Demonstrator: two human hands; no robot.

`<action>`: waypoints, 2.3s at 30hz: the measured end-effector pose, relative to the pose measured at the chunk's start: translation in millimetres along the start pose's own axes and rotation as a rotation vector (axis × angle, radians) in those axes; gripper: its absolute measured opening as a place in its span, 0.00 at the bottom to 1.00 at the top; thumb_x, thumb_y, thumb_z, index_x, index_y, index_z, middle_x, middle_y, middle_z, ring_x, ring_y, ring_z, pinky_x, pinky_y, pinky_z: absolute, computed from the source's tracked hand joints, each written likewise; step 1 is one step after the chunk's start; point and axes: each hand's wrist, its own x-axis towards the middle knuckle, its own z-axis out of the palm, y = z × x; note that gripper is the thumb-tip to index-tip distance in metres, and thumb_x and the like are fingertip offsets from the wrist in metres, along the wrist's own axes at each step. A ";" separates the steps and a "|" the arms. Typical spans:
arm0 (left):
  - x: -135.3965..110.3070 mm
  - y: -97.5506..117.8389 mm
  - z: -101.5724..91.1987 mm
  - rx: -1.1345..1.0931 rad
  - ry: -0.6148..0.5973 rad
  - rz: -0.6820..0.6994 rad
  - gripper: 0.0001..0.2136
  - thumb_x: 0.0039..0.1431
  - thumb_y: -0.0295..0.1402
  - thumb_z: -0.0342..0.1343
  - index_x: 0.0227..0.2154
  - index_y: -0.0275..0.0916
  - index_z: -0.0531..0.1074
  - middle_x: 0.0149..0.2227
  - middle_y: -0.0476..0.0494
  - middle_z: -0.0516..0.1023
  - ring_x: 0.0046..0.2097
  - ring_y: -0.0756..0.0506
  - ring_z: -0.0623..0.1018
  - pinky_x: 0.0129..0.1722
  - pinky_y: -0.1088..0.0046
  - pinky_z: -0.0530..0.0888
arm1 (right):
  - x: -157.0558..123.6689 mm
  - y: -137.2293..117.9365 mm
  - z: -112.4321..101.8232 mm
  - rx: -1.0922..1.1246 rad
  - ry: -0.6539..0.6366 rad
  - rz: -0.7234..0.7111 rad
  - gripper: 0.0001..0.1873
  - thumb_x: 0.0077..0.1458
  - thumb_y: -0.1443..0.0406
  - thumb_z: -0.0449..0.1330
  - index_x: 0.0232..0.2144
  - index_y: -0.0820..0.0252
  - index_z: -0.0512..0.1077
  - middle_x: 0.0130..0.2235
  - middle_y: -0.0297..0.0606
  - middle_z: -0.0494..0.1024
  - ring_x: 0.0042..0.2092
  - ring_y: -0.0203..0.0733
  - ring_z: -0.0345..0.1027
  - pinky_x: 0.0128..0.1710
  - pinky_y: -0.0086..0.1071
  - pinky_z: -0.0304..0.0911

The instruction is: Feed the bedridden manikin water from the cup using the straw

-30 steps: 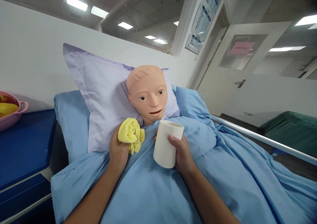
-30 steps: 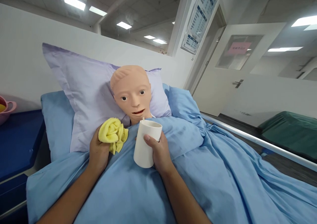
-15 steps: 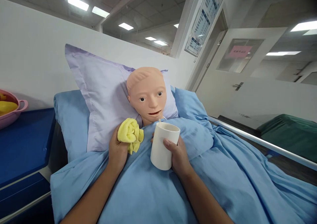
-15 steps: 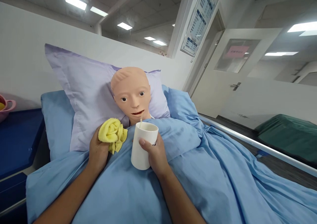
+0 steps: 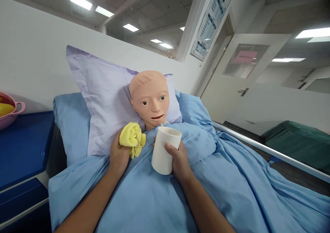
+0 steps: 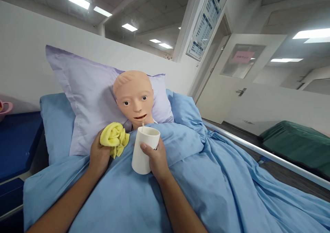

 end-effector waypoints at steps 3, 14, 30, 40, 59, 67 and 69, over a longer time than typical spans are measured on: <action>0.1 2.2 -0.6 0.007 -0.004 -0.004 0.24 0.49 0.27 0.59 0.52 0.42 0.75 0.51 0.46 0.80 0.52 0.43 0.78 0.51 0.68 0.77 | 0.4 2.2 -1.4 0.000 0.005 -0.014 0.30 0.42 0.49 0.71 0.45 0.57 0.73 0.35 0.39 0.81 0.35 0.48 0.75 0.35 0.39 0.72; -0.3 1.7 -1.5 -0.008 -0.030 -0.011 0.25 0.48 0.26 0.58 0.52 0.43 0.75 0.51 0.49 0.80 0.52 0.44 0.78 0.53 0.69 0.75 | 1.9 9.6 -6.4 -0.033 0.031 -0.031 0.31 0.42 0.48 0.71 0.46 0.56 0.74 0.37 0.38 0.79 0.36 0.47 0.73 0.36 0.39 0.71; 0.4 -3.3 -3.3 0.043 -0.040 0.021 0.23 0.50 0.29 0.57 0.51 0.42 0.75 0.51 0.46 0.80 0.51 0.42 0.77 0.55 0.64 0.74 | 2.1 8.3 -3.6 -0.019 0.029 -0.042 0.30 0.41 0.49 0.71 0.44 0.56 0.74 0.36 0.38 0.79 0.36 0.47 0.74 0.35 0.39 0.72; -0.6 3.7 -2.2 0.056 -0.041 0.001 0.23 0.50 0.29 0.57 0.51 0.41 0.75 0.51 0.46 0.80 0.52 0.42 0.78 0.55 0.64 0.74 | 1.0 8.5 -3.5 -0.024 0.004 -0.068 0.29 0.45 0.50 0.70 0.47 0.56 0.74 0.37 0.39 0.80 0.37 0.48 0.75 0.36 0.40 0.73; -0.4 -0.9 -2.8 0.062 -0.026 0.015 0.22 0.50 0.29 0.59 0.51 0.42 0.76 0.51 0.46 0.80 0.51 0.41 0.78 0.53 0.64 0.75 | -1.2 8.3 0.1 -0.066 0.003 -0.087 0.33 0.43 0.50 0.72 0.49 0.55 0.73 0.39 0.40 0.81 0.41 0.51 0.75 0.40 0.43 0.72; -0.8 -1.0 -2.9 0.050 -0.036 0.000 0.24 0.49 0.27 0.59 0.51 0.43 0.75 0.51 0.47 0.80 0.51 0.42 0.78 0.52 0.67 0.76 | -1.3 6.6 -0.5 -0.088 -0.001 -0.078 0.32 0.43 0.49 0.72 0.48 0.57 0.74 0.39 0.41 0.81 0.40 0.51 0.75 0.38 0.42 0.73; -1.0 -1.1 -2.9 0.048 -0.032 0.003 0.24 0.49 0.26 0.57 0.51 0.43 0.75 0.52 0.47 0.80 0.51 0.43 0.78 0.52 0.67 0.76 | -1.2 5.9 0.2 -0.083 0.000 -0.081 0.33 0.42 0.49 0.72 0.48 0.56 0.74 0.39 0.41 0.81 0.40 0.51 0.75 0.37 0.42 0.73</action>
